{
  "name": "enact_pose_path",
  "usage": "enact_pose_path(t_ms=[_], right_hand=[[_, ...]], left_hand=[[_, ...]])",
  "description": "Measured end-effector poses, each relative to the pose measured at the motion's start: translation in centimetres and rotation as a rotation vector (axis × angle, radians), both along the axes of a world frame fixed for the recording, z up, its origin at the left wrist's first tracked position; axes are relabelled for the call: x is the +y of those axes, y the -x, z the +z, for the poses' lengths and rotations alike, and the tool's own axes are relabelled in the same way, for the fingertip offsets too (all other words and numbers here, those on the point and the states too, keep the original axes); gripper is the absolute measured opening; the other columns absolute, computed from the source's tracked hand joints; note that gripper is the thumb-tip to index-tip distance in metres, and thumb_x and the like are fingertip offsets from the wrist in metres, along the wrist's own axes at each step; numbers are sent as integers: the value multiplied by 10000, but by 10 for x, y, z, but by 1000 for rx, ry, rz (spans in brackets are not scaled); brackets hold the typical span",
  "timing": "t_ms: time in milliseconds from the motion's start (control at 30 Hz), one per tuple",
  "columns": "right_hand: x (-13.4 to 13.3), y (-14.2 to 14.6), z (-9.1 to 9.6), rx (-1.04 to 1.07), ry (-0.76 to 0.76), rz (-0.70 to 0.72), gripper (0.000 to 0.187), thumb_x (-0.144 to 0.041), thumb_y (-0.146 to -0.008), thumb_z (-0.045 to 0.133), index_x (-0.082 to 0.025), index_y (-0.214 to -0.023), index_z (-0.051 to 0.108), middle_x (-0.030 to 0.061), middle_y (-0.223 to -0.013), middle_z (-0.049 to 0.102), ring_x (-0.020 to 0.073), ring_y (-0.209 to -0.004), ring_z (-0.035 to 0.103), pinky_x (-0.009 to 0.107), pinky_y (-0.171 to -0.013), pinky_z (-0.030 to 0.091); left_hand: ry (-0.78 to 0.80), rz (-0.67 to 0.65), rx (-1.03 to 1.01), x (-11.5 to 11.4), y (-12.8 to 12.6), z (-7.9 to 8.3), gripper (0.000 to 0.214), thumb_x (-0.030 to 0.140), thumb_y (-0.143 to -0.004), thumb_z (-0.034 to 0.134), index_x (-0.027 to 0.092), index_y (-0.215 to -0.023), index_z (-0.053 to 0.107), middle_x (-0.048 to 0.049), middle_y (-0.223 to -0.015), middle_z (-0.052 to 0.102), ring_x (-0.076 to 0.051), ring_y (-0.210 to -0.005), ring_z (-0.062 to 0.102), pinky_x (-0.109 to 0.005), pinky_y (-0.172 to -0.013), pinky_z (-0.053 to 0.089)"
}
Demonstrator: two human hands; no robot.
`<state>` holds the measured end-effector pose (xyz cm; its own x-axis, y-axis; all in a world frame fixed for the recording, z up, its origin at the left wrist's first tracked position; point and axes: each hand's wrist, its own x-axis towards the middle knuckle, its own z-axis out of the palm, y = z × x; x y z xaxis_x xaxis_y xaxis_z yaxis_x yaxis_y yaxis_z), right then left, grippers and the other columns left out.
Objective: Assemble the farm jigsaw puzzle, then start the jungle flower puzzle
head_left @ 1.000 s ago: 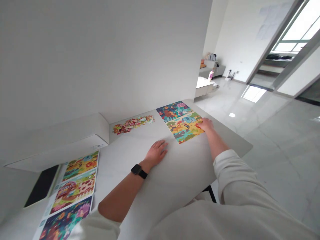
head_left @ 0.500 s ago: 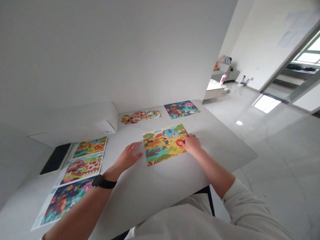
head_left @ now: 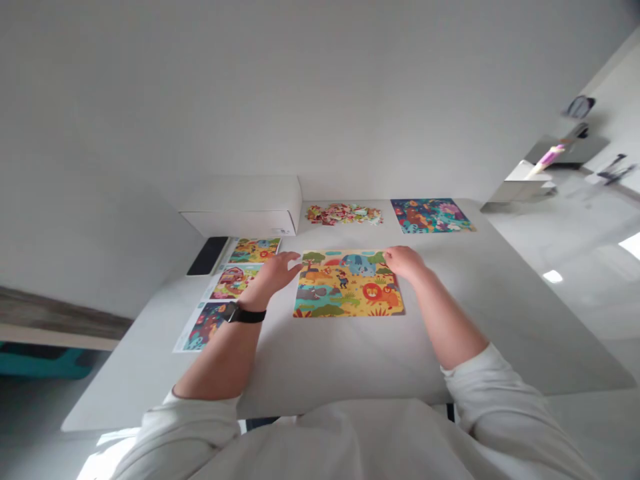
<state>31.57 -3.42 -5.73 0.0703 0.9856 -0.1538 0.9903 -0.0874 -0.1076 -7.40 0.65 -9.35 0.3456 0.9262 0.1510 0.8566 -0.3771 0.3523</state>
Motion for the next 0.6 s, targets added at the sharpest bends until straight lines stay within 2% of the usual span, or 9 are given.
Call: enact_pose_path(t_ms=[100, 167, 267, 333, 467, 600], right_hand=[[30, 9, -8, 36, -83, -33, 343, -353, -1065, 516, -217, -1116, 826, 161, -1176, 797, 297, -1091, 719, 363, -913, 522], [40, 15, -18, 52, -129, -26, 337, -321, -1066, 508, -204, -1126, 818, 169, -1195, 780, 294, -1106, 703, 367, -957, 511], [43, 21, -33, 65, -202, 37, 353, -272, -1069, 470, -204, -1148, 807, 162, -1212, 759, 292, -1124, 687, 377, -996, 498], [41, 22, -40, 64, -234, 62, 346, -283, -1069, 475, -205, -1154, 801, 153, -1205, 755, 292, -1121, 681, 378, -995, 494], [40, 24, -42, 54, -215, 58, 357, -378, -1085, 487, -207, -1094, 800, 141, -1134, 764, 271, -1046, 682, 349, -917, 478], [41, 26, -38, 91, -158, 114, 448, -462, -1103, 469, -202, -961, 805, 128, -1060, 765, 234, -921, 670, 320, -783, 432]], left_hand=[[-84, 1, -25, 20, -27, 2, 437, 440, -1007, 588, 217, -1358, 723, -121, -1339, 759, -312, -1279, 692, -436, -1128, 534], [-111, -1, -36, 30, -44, 0, 435, 424, -1034, 556, 217, -1385, 708, -119, -1330, 755, -306, -1283, 678, -445, -1132, 525], [-103, -5, -19, 38, -60, -6, 400, 365, -1076, 468, 186, -1306, 742, -144, -1284, 755, -300, -1243, 679, -449, -1117, 518], [-86, -28, 13, 39, -65, -10, 367, 339, -1076, 468, 181, -1197, 776, -152, -1212, 764, -301, -1186, 687, -448, -1089, 520], [-76, 5, 111, 35, -70, -13, 348, 353, -1081, 487, 173, -1088, 784, -162, -1116, 759, -298, -1104, 690, -422, -1012, 517], [-3, -6, 159, 32, -75, -7, 412, 411, -1099, 465, 173, -1027, 793, -152, -1057, 751, -268, -1032, 703, -362, -924, 505]])
